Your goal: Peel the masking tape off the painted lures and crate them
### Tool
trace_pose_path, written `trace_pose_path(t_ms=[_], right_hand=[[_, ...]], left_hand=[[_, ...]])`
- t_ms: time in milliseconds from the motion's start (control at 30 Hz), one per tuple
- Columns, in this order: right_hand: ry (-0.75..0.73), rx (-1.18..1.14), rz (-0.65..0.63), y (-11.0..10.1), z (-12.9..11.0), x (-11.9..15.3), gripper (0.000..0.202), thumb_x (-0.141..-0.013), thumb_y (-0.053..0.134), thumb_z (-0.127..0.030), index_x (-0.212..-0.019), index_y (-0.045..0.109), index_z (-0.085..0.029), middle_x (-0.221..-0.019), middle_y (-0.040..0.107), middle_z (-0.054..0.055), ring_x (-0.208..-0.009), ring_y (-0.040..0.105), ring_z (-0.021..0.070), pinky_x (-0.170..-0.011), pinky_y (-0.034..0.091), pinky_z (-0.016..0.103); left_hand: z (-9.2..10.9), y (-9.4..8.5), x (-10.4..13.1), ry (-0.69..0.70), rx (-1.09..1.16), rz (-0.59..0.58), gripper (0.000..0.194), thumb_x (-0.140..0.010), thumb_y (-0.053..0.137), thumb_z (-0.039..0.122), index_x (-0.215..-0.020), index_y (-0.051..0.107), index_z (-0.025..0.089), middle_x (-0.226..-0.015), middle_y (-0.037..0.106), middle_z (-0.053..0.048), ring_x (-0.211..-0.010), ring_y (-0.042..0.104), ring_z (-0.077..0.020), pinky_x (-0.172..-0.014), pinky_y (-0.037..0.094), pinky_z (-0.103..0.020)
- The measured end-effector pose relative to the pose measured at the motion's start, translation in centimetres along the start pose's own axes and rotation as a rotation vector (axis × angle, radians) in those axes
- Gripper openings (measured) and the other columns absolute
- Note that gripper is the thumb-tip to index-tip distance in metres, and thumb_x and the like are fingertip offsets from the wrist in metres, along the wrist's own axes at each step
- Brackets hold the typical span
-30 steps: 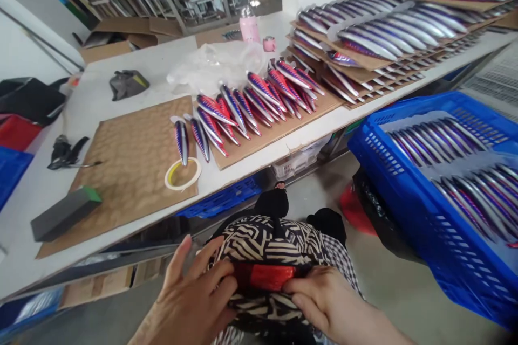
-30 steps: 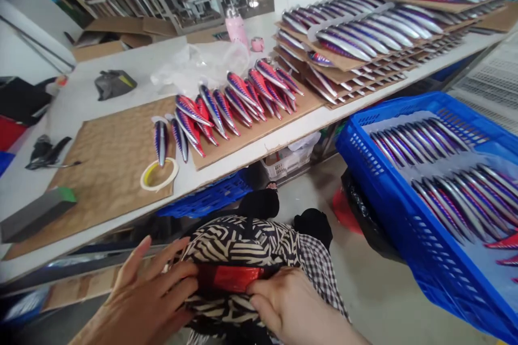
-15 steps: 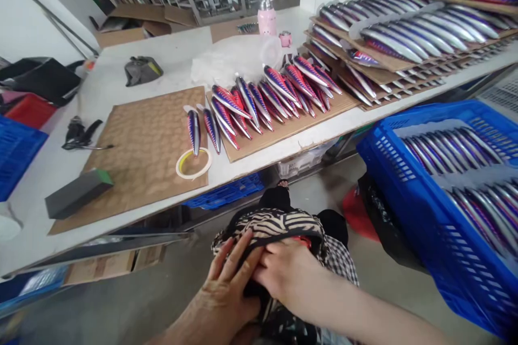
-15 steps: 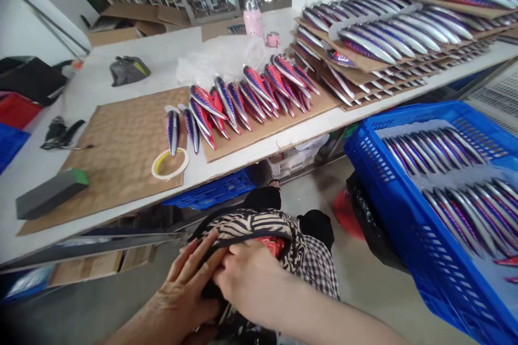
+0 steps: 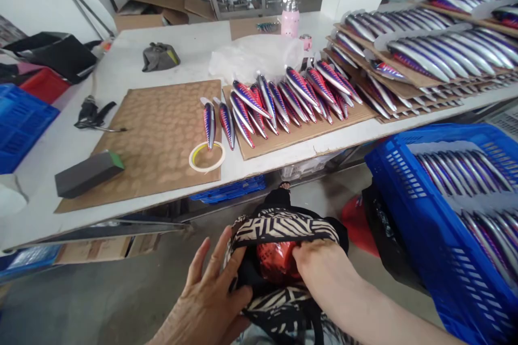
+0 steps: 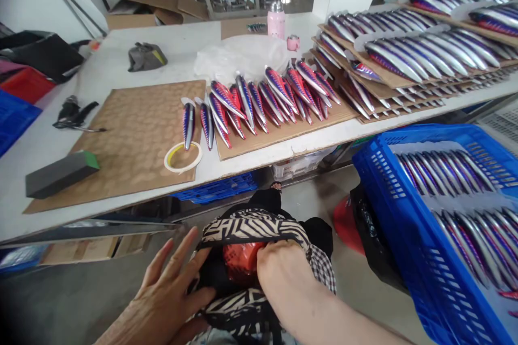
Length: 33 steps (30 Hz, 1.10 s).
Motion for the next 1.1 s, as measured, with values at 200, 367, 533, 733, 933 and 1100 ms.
trace_pose_path(t_ms=[200,367,533,733,933,1100], right_hand=[[-0.477,-0.056,0.389,-5.3,-6.7,1.5,0.006,-0.086,0.054,-0.014,-0.084,0.059,-0.015,-0.083,0.064,0.006,-0.08,0.059,0.0203,-0.079,0.043,0.033],[-0.668,0.036,0.45,-5.3,-8.9,0.1,0.009,-0.091,0.05,-0.02,-0.094,0.058,-0.016,-0.1,0.06,0.005,-0.101,0.05,0.0206,-0.092,0.039,0.036],[-0.317,0.271,0.486,-5.2,-3.2,-3.5,0.01,-0.087,0.053,-0.013,-0.087,0.063,-0.013,-0.093,0.062,0.008,-0.094,0.054,0.0229,-0.103,0.033,0.046],[-0.303,0.309,0.497,-3.8,-2.0,-4.0,0.018,-0.086,0.054,-0.011,-0.1,0.065,-0.008,-0.113,0.062,0.015,-0.115,0.052,0.0264,-0.11,0.028,0.047],[-0.616,0.244,0.321,1.3,-7.4,-2.6,0.012,-0.086,0.054,-0.01,-0.084,0.067,-0.009,-0.093,0.069,0.011,-0.096,0.062,0.0216,-0.092,0.049,0.037],[-0.492,0.196,0.11,4.5,-8.4,-5.0,0.016,-0.073,0.061,-0.002,-0.086,0.068,-0.008,-0.086,0.07,0.014,-0.073,0.066,0.0246,-0.054,0.055,0.032]], left_hand=[[0.0,1.2,-0.5,0.084,0.063,0.025,0.041,-0.067,0.067,0.065,-0.072,0.068,0.025,-0.138,0.047,-0.006,-0.143,0.004,-0.035,-0.113,0.003,-0.055],[-1.1,1.5,-0.1,0.052,0.029,0.036,0.036,-0.062,0.074,0.06,-0.079,0.068,0.028,-0.141,0.046,-0.006,-0.143,0.006,-0.0326,-0.114,0.0,-0.05],[-2.5,1.3,0.4,-0.084,-0.001,0.018,0.032,-0.058,0.081,0.05,-0.066,0.065,0.024,-0.142,0.047,-0.006,-0.142,0.01,-0.0348,-0.112,0.007,-0.055],[-2.5,1.2,0.0,-0.036,0.064,0.079,0.031,-0.053,0.085,0.045,-0.067,0.064,0.026,-0.138,0.052,-0.006,-0.14,0.022,-0.0307,-0.113,0.004,-0.051],[-2.8,2.1,0.3,-0.015,0.1,0.064,0.026,-0.059,0.082,0.042,-0.068,0.063,0.027,-0.138,0.052,-0.004,-0.138,0.027,-0.0269,-0.115,0.004,-0.047],[-2.8,2.5,0.6,0.013,0.104,0.094,0.021,-0.066,0.076,0.038,-0.066,0.061,0.024,-0.138,0.052,-0.005,-0.138,0.029,-0.0264,-0.115,0.004,-0.046]])
Point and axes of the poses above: each hand's wrist, its own x-axis away from the middle knuckle, its own y-axis out of the palm, z = x × y, the point moved 10 cm from there along -x, towards the middle knuckle
